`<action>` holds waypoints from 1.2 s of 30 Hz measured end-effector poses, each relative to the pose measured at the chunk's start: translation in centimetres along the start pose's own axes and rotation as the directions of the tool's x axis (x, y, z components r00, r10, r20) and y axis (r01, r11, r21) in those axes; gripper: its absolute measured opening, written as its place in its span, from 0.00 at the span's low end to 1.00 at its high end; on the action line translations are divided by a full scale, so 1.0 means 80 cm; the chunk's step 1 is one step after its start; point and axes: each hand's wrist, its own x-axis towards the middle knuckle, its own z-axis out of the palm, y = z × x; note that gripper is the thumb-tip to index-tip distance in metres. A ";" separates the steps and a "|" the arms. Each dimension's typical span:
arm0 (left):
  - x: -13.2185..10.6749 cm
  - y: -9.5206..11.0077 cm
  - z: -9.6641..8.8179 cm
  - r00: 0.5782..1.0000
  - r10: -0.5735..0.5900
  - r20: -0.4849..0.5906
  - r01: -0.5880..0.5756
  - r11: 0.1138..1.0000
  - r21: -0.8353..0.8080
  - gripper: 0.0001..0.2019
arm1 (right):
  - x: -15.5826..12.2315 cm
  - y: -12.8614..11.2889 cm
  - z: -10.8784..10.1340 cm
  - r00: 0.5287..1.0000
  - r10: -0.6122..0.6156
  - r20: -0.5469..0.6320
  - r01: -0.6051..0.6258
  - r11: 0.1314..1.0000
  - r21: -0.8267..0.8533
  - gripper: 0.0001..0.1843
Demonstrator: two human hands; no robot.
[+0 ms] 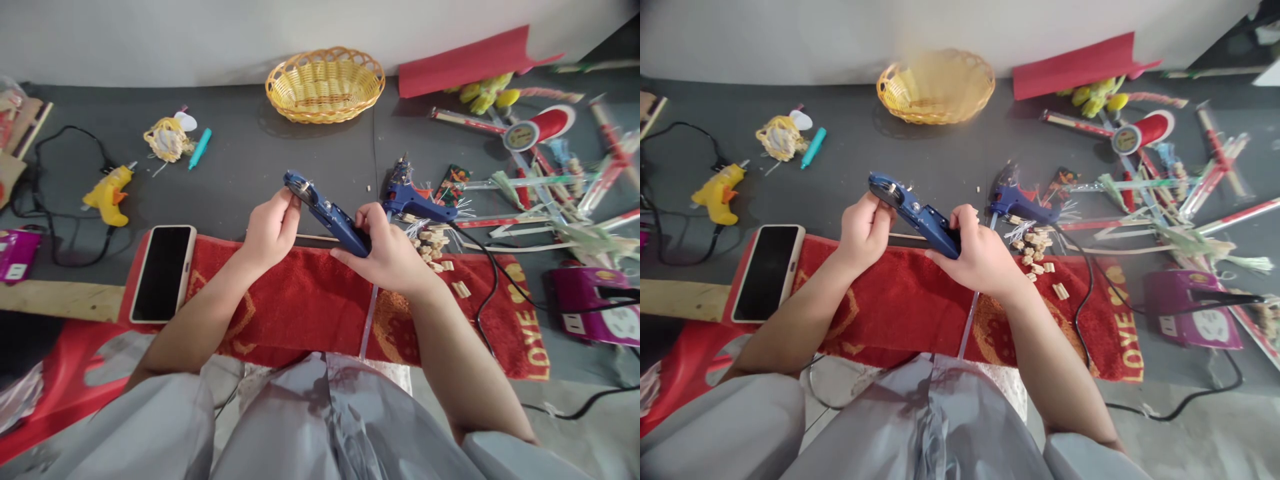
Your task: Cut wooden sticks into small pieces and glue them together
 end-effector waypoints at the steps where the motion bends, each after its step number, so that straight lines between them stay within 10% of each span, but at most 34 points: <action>1: 0.000 0.000 0.000 1.000 0.002 0.000 -0.002 1.000 -0.002 0.20 | 0.000 0.000 0.000 1.000 -0.002 -0.003 0.002 1.000 -0.002 0.25; 36: 0.003 -0.013 0.010 0.998 0.056 -0.017 -0.054 0.994 0.099 0.19 | 0.000 -0.006 0.003 0.996 0.041 0.078 -0.033 0.993 -0.110 0.18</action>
